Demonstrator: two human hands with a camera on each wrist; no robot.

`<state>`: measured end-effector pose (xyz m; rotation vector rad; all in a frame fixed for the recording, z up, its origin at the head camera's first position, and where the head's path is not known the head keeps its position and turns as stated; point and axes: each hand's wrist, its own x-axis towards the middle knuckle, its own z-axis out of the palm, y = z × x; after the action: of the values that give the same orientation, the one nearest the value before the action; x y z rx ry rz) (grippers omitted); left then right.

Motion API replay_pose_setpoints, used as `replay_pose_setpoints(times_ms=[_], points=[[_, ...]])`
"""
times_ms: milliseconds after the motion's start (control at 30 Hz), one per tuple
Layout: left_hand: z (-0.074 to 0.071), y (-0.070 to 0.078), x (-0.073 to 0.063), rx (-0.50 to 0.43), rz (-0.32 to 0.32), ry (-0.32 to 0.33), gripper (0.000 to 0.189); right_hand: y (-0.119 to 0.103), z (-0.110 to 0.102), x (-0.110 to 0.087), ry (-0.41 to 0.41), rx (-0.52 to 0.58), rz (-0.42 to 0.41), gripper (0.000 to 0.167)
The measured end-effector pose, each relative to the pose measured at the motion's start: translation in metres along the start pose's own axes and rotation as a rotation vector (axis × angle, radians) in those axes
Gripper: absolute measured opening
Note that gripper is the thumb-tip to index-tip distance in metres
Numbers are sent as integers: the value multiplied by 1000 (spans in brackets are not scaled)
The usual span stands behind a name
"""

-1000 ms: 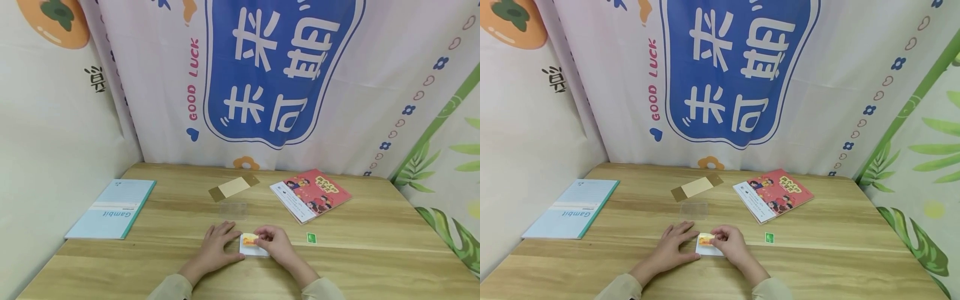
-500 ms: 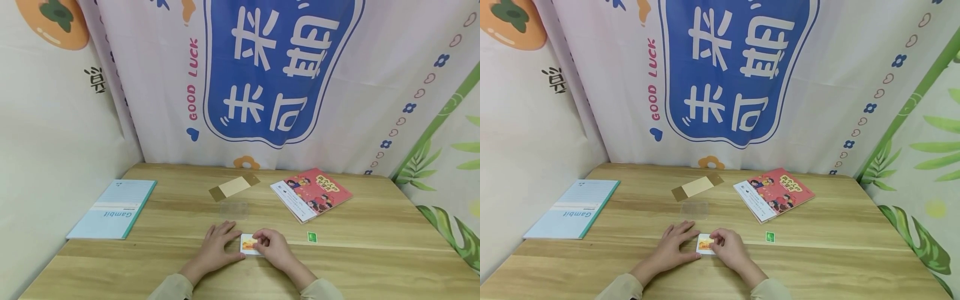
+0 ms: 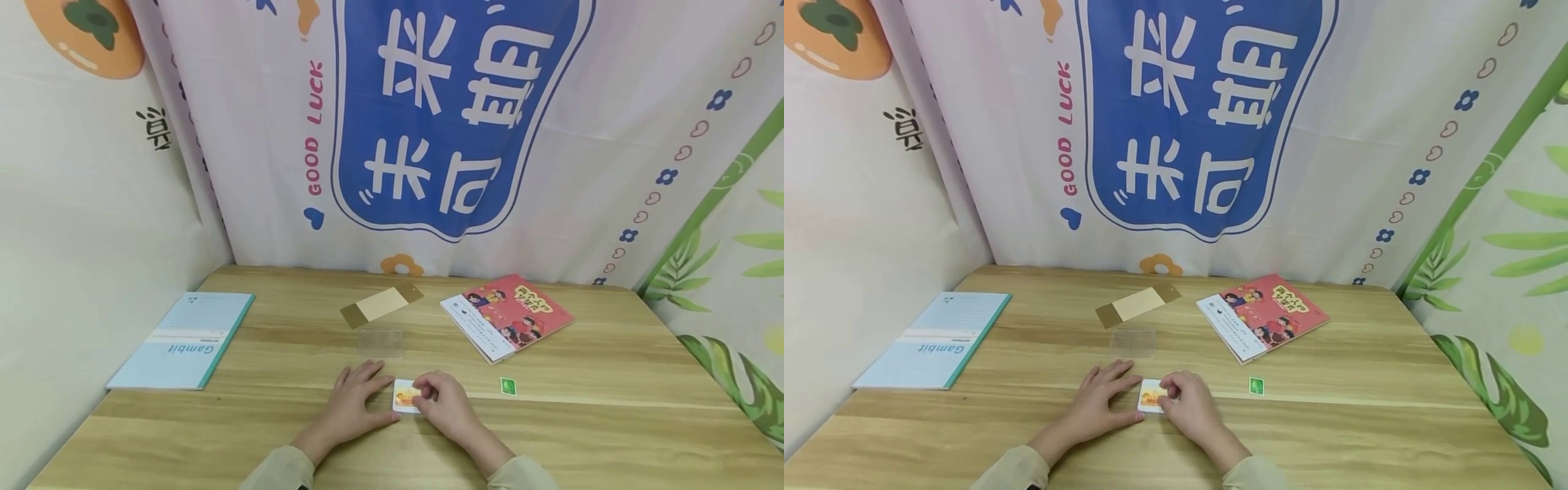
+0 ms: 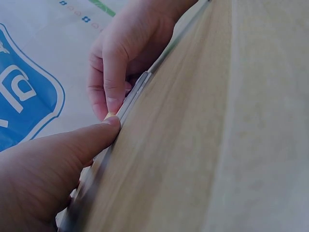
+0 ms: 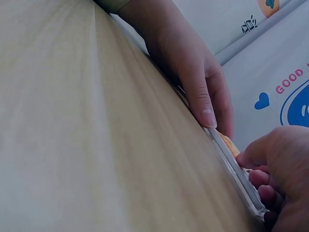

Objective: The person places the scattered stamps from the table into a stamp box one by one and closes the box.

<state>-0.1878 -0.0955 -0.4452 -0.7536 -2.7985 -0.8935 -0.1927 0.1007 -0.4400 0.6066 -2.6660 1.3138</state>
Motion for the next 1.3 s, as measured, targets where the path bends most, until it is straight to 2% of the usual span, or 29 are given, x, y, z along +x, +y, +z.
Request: replay_pose_setpoints(times_ms=[567, 833, 1300], points=[[-1, 0, 1, 8, -6, -14, 65, 3, 0, 1, -45, 44, -12, 15], [-1, 0, 0, 4, -11, -16, 64, 3, 1, 2, -41, 23, -8, 14], [-1, 1, 1, 22, -6, -13, 63, 1, 0, 1, -10, 4, -53, 15]])
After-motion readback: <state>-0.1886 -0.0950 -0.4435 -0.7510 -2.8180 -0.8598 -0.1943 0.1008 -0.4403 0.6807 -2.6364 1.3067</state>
